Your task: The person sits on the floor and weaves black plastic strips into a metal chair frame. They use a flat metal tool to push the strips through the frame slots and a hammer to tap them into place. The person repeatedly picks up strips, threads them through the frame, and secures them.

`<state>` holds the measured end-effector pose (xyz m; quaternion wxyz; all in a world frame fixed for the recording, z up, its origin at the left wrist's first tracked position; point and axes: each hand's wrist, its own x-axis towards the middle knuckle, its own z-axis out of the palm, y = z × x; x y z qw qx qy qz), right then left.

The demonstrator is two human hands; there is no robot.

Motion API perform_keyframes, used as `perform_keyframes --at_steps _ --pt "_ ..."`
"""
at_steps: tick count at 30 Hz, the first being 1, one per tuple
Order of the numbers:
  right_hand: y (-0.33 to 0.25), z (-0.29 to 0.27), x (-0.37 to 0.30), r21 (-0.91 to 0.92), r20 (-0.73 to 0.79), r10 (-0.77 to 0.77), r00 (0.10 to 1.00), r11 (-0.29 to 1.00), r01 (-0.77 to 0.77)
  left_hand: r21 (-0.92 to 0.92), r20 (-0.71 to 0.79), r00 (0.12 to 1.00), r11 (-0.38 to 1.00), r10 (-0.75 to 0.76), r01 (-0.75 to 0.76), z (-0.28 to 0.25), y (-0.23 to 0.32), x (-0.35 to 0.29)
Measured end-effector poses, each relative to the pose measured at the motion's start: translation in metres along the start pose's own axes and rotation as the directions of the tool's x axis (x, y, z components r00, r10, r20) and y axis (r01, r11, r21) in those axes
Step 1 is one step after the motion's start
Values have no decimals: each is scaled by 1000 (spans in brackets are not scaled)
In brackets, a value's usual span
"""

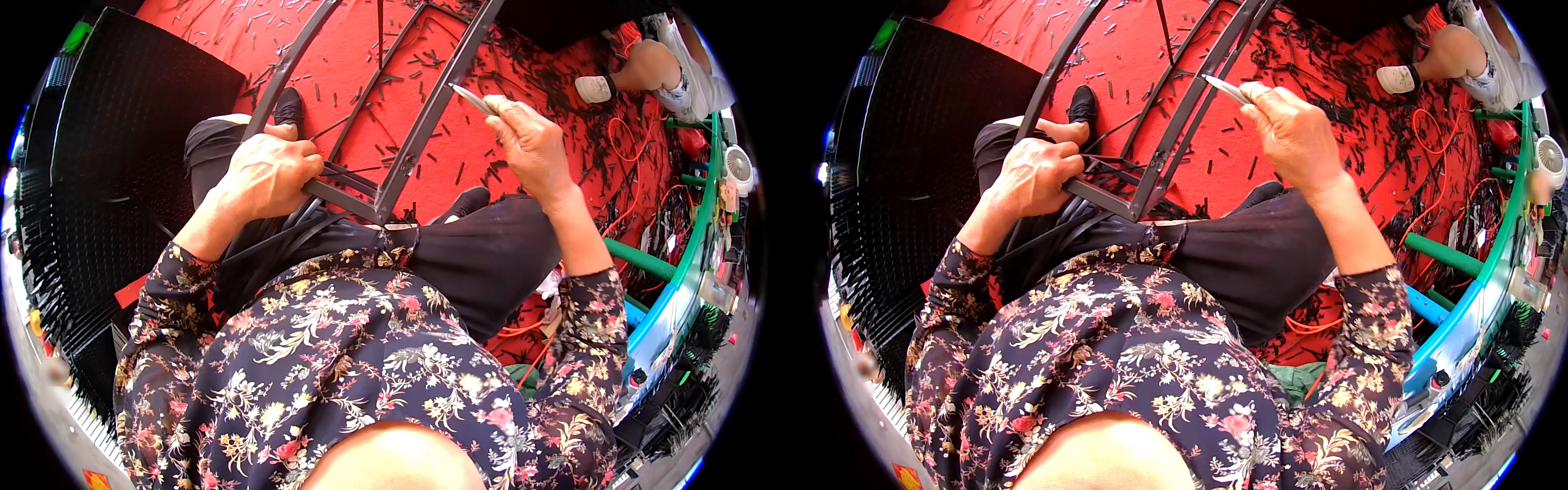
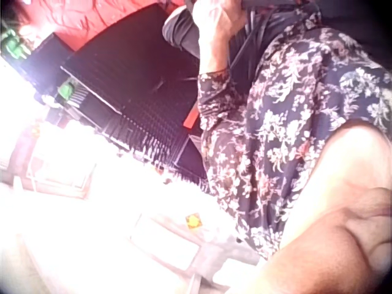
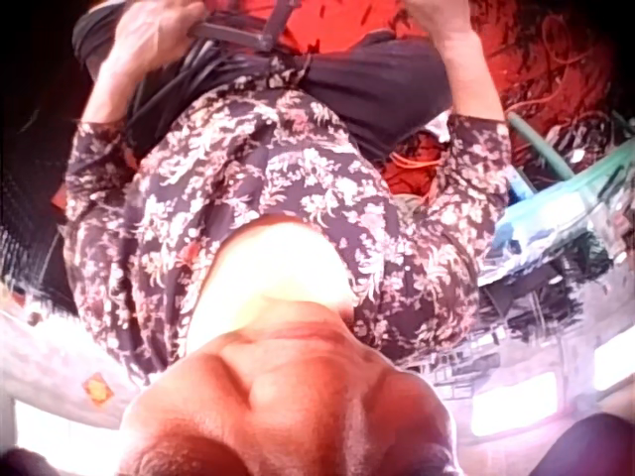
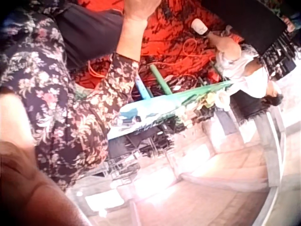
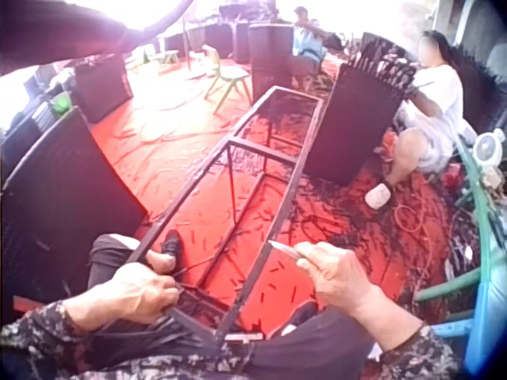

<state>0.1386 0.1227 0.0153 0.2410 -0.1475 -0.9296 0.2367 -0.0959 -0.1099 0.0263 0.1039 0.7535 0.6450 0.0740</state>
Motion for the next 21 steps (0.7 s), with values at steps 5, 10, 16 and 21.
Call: perform_keyframes --at_steps 5,10,16,21 --pt "18 64 -28 821 171 418 892 440 -364 -27 -66 998 999 -23 21 -5 1 2" --pt "20 56 -20 815 305 393 867 364 -451 14 -66 996 998 -67 68 -6 -2 3" --pt "27 16 -2 155 80 118 990 979 -129 46 0 989 988 -148 148 -3 6 -1" --pt "33 42 -15 384 67 67 996 919 -87 -3 -66 986 989 -150 150 -1 18 -18"
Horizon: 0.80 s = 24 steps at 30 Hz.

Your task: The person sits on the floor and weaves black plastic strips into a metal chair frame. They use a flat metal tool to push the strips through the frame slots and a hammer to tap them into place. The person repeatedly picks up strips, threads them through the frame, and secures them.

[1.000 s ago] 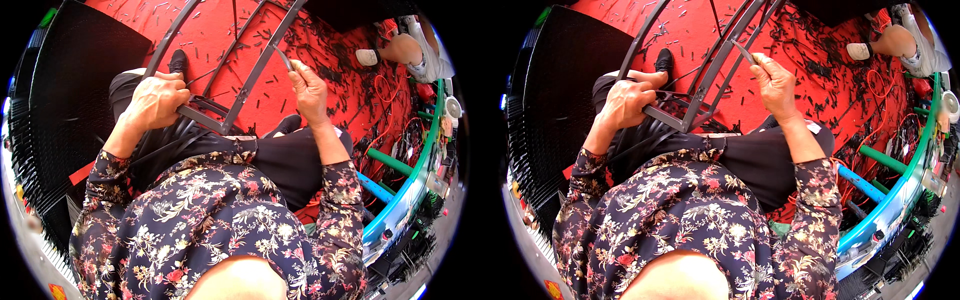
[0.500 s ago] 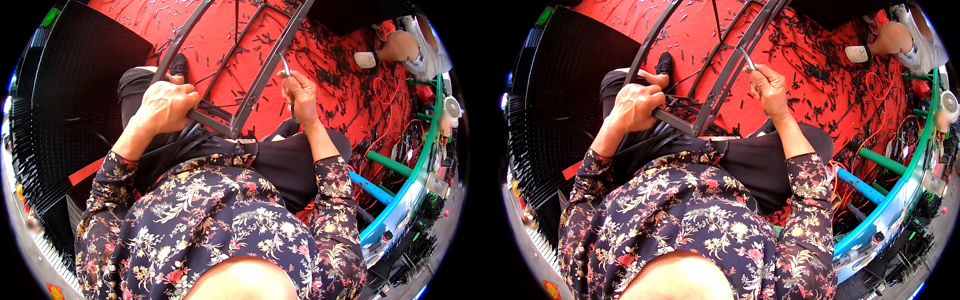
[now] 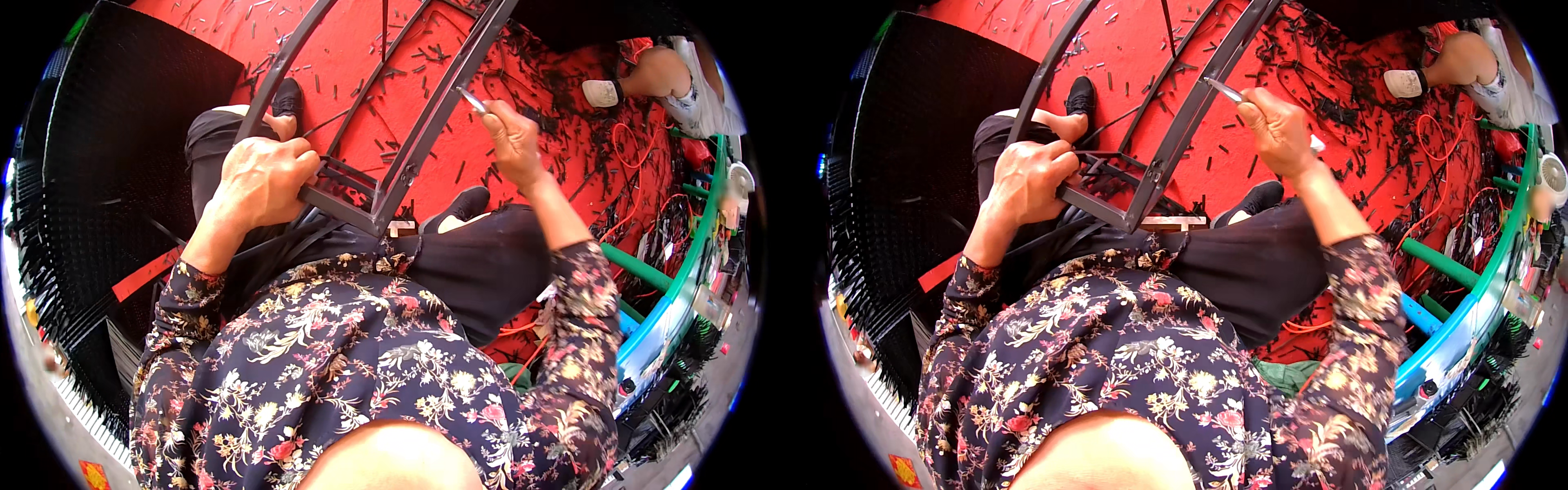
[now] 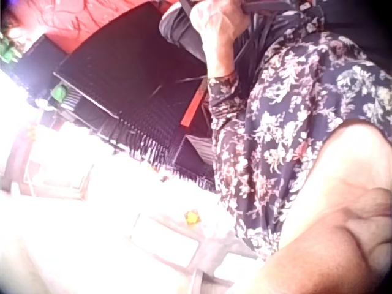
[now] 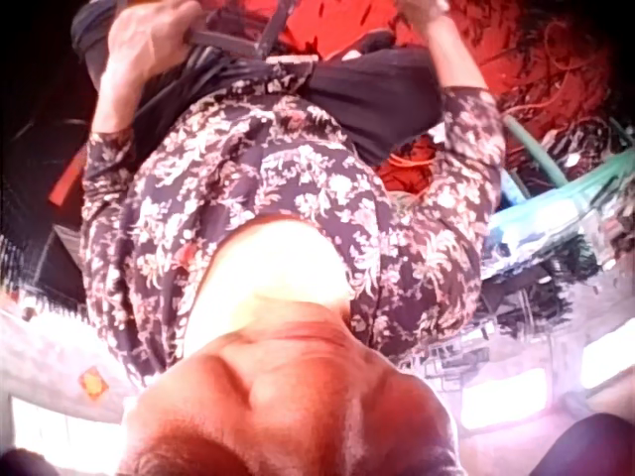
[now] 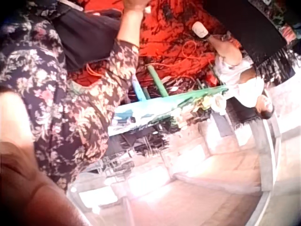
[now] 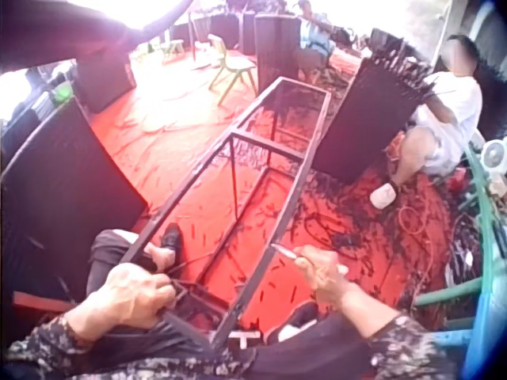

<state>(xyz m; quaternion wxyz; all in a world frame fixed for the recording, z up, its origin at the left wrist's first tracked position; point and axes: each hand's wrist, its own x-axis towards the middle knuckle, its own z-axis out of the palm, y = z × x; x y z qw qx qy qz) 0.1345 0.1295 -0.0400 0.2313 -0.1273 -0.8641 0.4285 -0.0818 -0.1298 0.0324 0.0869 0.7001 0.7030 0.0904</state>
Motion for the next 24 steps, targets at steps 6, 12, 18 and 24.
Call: perform_keyframes --at_steps 6,12,18,24 --pt "-3 70 -3 714 -125 241 963 695 -81 44 -119 992 998 -34 39 -2 -5 -7" --pt "1 65 -1 573 -190 261 946 812 -109 24 -109 994 999 -26 29 4 -4 0" --pt "-31 -16 17 -390 -34 41 999 919 -51 34 -100 995 999 -10 13 1 1 10" --pt "-2 6 20 -59 -8 -14 1000 998 13 26 -61 995 996 -82 84 -9 9 0"
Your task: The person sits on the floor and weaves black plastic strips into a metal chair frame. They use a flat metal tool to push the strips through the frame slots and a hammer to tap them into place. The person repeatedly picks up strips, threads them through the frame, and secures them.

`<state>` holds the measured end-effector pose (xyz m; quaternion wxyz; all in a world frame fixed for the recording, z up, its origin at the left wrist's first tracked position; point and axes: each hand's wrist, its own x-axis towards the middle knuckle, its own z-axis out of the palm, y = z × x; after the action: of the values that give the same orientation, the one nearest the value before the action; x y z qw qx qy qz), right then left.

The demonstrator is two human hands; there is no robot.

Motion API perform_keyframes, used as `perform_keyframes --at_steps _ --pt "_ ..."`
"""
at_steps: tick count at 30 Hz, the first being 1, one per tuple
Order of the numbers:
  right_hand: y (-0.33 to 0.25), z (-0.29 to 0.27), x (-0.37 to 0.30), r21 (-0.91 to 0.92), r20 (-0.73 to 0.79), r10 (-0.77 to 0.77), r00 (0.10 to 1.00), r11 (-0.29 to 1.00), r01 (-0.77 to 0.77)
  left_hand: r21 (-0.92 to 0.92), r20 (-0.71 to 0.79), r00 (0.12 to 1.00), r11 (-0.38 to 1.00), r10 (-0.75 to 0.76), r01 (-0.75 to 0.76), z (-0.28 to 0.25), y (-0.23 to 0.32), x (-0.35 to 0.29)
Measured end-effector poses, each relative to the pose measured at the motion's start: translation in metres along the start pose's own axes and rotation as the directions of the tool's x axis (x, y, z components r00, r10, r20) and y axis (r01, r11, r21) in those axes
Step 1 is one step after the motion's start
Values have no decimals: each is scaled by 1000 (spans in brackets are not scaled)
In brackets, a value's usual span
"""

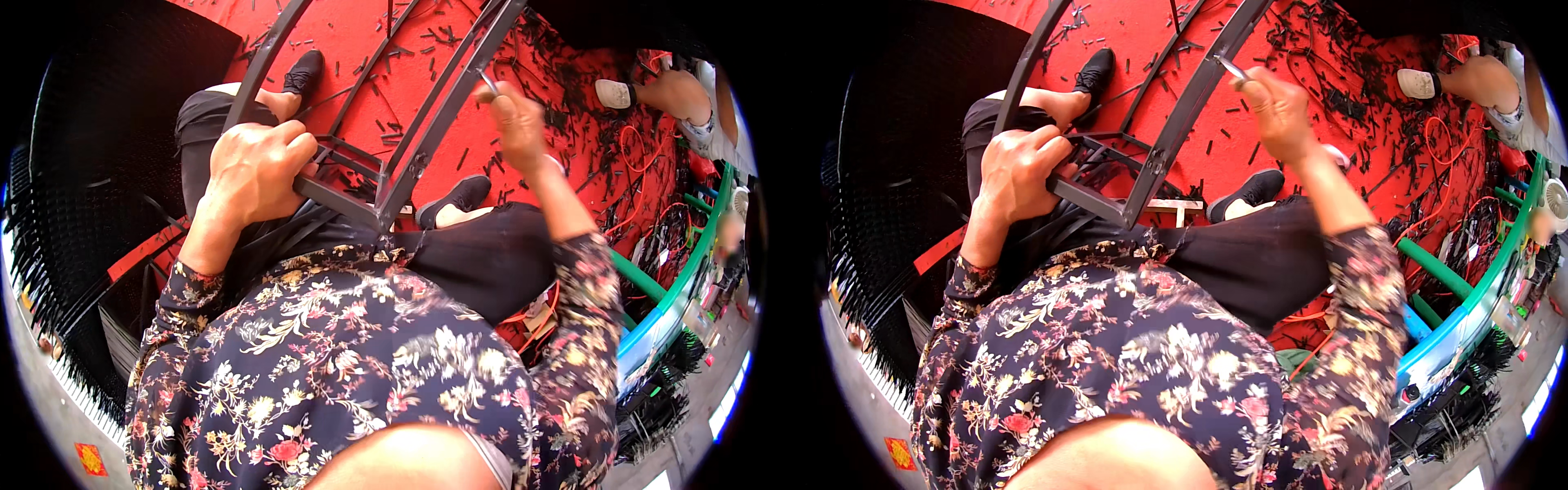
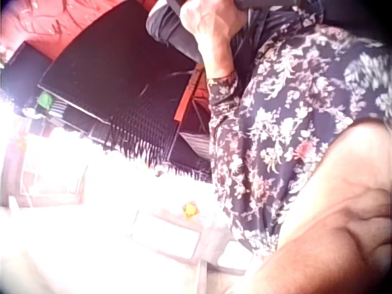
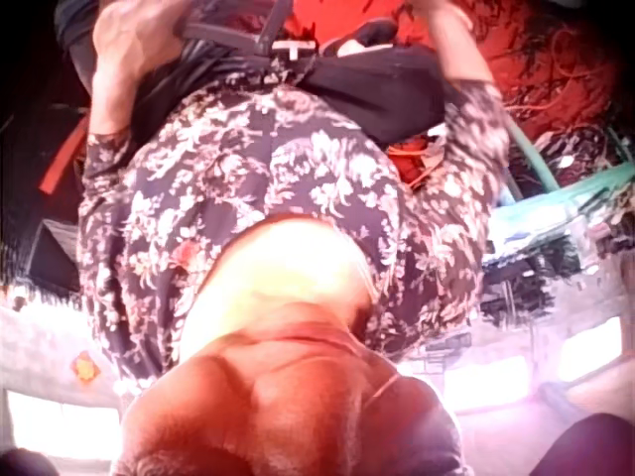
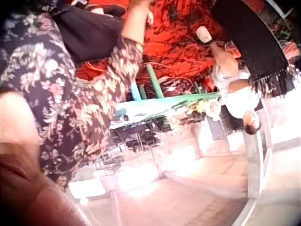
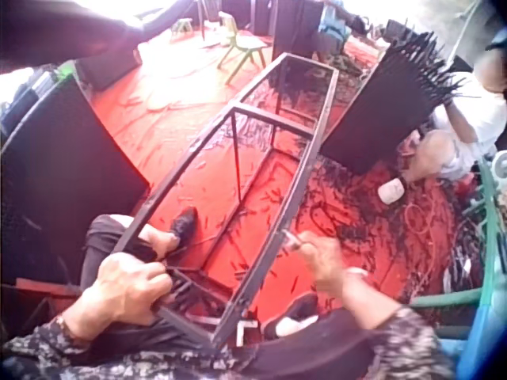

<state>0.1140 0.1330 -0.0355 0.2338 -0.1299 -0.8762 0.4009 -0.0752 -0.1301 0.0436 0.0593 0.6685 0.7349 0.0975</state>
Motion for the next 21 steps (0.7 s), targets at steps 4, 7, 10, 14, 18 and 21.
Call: perform_keyframes --at_steps 4,7,10,14,18,21 --pt "7 98 5 670 -291 134 947 736 102 -7 -56 998 1000 7 -8 0 -5 1" --pt "-26 128 28 938 62 508 859 264 -224 -44 -58 998 999 30 -32 4 1 -1" --pt "-11 109 17 887 234 471 850 255 -386 -35 -65 996 997 60 -63 6 7 -3" --pt "35 55 -25 720 137 734 665 387 -576 -19 -97 994 999 43 -45 9 8 2" --pt "-2 0 -39 643 -41 679 733 580 -501 -19 -115 991 997 72 -74 18 4 6" --pt "-34 -21 -47 542 -86 605 792 695 -473 -28 -81 994 996 77 -80 22 1 10"
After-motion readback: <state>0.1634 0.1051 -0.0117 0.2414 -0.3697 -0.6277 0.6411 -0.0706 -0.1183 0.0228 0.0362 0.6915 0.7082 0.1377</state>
